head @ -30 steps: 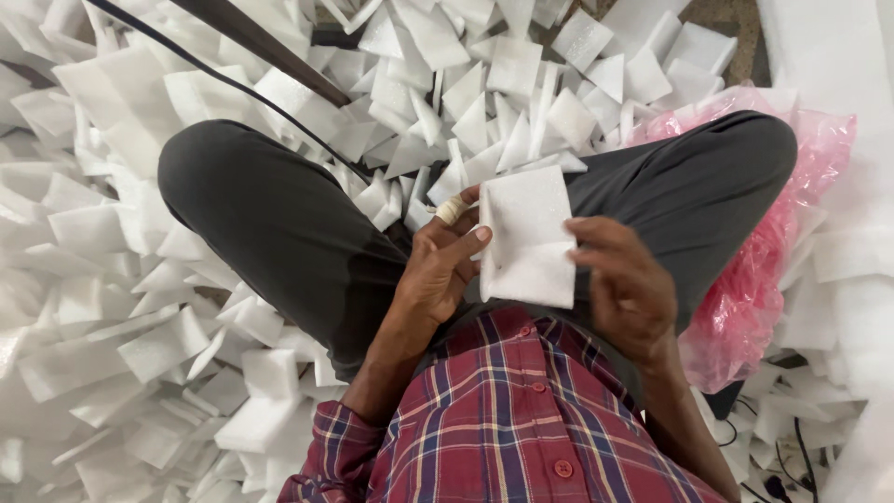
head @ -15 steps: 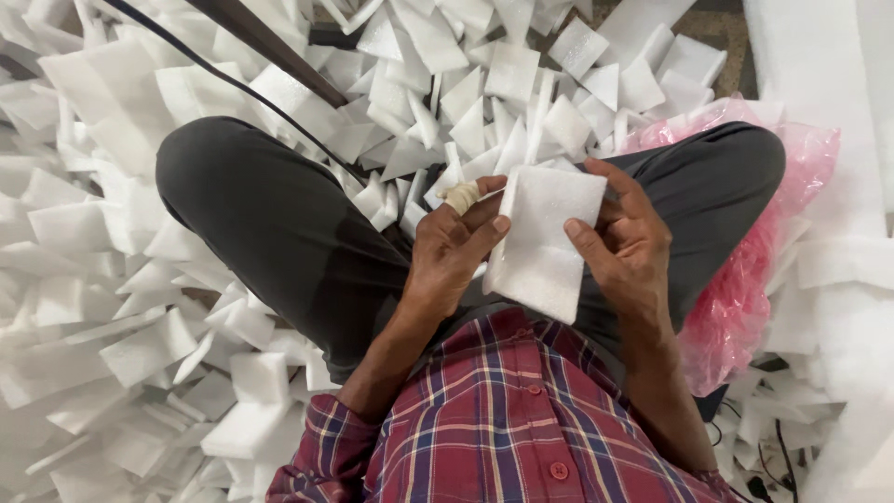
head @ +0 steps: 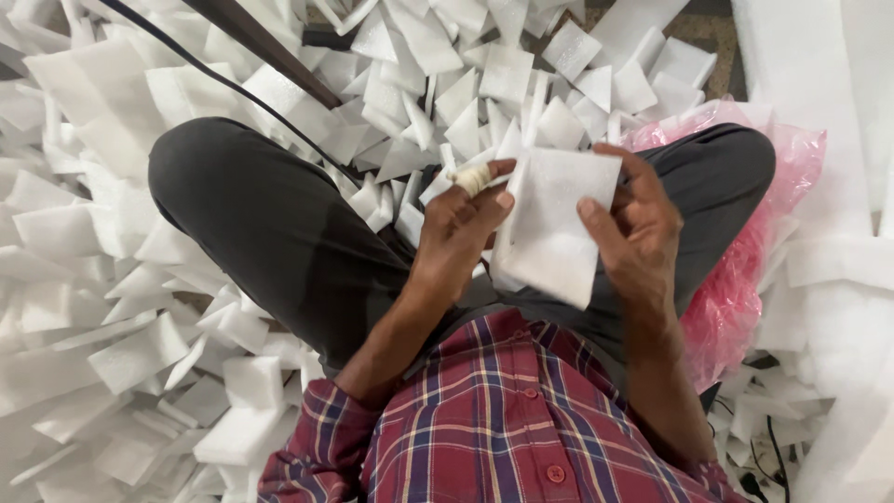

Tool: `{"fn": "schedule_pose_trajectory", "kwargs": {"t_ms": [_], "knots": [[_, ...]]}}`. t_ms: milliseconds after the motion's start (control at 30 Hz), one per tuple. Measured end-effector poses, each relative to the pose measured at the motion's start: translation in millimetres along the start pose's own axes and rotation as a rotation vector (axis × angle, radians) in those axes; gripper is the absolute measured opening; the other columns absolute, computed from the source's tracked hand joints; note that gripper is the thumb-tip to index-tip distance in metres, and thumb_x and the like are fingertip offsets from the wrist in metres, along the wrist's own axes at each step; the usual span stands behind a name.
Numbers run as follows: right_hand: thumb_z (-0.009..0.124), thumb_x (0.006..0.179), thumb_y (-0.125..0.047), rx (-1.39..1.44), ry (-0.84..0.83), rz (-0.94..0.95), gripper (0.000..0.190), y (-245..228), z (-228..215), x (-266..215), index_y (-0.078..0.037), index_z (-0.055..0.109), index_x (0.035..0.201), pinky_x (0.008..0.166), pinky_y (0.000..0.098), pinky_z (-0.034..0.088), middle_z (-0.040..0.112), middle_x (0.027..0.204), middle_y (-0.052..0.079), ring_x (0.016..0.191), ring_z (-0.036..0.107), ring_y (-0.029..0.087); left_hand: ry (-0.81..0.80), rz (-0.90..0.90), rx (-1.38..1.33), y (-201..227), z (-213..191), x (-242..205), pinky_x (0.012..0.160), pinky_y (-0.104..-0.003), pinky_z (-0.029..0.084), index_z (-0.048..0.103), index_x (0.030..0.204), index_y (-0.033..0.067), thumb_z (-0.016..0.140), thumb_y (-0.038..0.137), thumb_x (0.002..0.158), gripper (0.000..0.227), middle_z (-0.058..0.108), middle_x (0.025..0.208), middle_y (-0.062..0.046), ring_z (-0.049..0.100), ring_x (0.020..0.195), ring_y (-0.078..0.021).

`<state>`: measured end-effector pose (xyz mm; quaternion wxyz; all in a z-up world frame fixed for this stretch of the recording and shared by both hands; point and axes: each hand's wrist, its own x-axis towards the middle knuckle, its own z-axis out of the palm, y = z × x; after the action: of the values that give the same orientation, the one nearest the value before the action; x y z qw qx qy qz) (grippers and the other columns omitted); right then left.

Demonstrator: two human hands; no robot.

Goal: The person sits on the floor and repeatedly picks up small white foam pieces, separating them by hand and placing them into a pile. The person handles the foam pieces one at a time, occasionally adjusting the pile.

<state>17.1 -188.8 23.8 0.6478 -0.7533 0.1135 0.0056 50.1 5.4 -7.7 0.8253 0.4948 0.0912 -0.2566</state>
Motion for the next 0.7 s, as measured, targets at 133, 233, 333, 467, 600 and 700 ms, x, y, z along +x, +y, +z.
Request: {"fn": "schedule_pose_trajectory", "kwargs": {"t_ms": [133, 233, 333, 467, 600, 700], "knots": [[0.061, 0.102, -0.003, -0.015, 0.020, -0.053, 0.046, -12.0, -4.4, 29.7, 0.002, 0.053, 0.147, 0.080, 0.0250, 0.059, 0.076, 0.111, 0.016, 0.093, 0.073, 0.014, -0.033, 0.036, 0.045, 13.2, 2.5, 30.6, 0.083, -0.037, 0.068, 0.051, 0.140, -0.0099, 0.060, 0.017, 0.099, 0.050, 0.072, 0.114, -0.024, 0.076, 0.097, -0.0233], [0.062, 0.107, -0.005, -0.017, -0.026, -0.205, 0.042, -29.4, -8.1, 62.3, 0.004, 0.053, 0.147, 0.086, 0.0246, 0.059, 0.074, 0.114, 0.014, 0.098, 0.072, 0.013, -0.089, 0.130, -0.022, 36.6, 7.9, 60.5, 0.078, -0.036, 0.069, 0.052, 0.140, -0.0109, 0.061, 0.017, 0.099, 0.051, 0.072, 0.111, -0.020, 0.076, 0.093, -0.0220], [0.065, 0.107, -0.008, 0.018, -0.080, -0.360, 0.039, -43.6, -7.5, 89.4, 0.005, 0.054, 0.142, 0.090, 0.0262, 0.060, 0.069, 0.122, 0.011, 0.103, 0.072, 0.014, -0.158, 0.248, -0.066, 57.8, 8.0, 80.3, 0.072, -0.031, 0.066, 0.052, 0.142, -0.0113, 0.059, 0.016, 0.102, 0.049, 0.070, 0.107, -0.012, 0.073, 0.089, -0.0158], [0.069, 0.100, -0.012, -0.016, -0.048, -0.352, 0.036, -48.6, 2.4, 110.4, 0.006, 0.060, 0.130, 0.070, 0.0253, 0.050, 0.067, 0.098, 0.008, 0.076, 0.058, 0.012, -0.164, 0.309, -0.005, 64.3, -1.5, 90.5, 0.057, -0.025, 0.053, 0.053, 0.148, -0.0085, 0.059, 0.017, 0.106, 0.049, 0.062, 0.087, -0.002, 0.059, 0.071, -0.0072], [0.066, 0.103, -0.008, -0.076, -0.027, -0.227, 0.031, -30.8, 17.6, 86.0, 0.003, 0.059, 0.131, 0.082, 0.0242, 0.060, 0.074, 0.106, 0.008, 0.091, 0.073, 0.011, -0.074, 0.226, 0.105, 42.2, -14.4, 77.2, 0.043, -0.023, 0.032, 0.058, 0.144, -0.0064, 0.058, 0.018, 0.104, 0.047, 0.058, 0.071, 0.003, 0.044, 0.054, -0.0049], [0.063, 0.100, -0.002, -0.087, -0.022, -0.095, 0.032, -7.9, 28.6, 54.2, 0.002, 0.059, 0.131, 0.071, 0.0229, 0.054, 0.073, 0.102, 0.008, 0.085, 0.068, 0.010, 0.113, 0.127, 0.362, 11.5, -21.1, 47.6, 0.043, -0.021, 0.027, 0.060, 0.144, -0.0014, 0.059, 0.017, 0.102, 0.046, 0.039, 0.065, 0.010, 0.034, 0.052, -0.0026]]}}
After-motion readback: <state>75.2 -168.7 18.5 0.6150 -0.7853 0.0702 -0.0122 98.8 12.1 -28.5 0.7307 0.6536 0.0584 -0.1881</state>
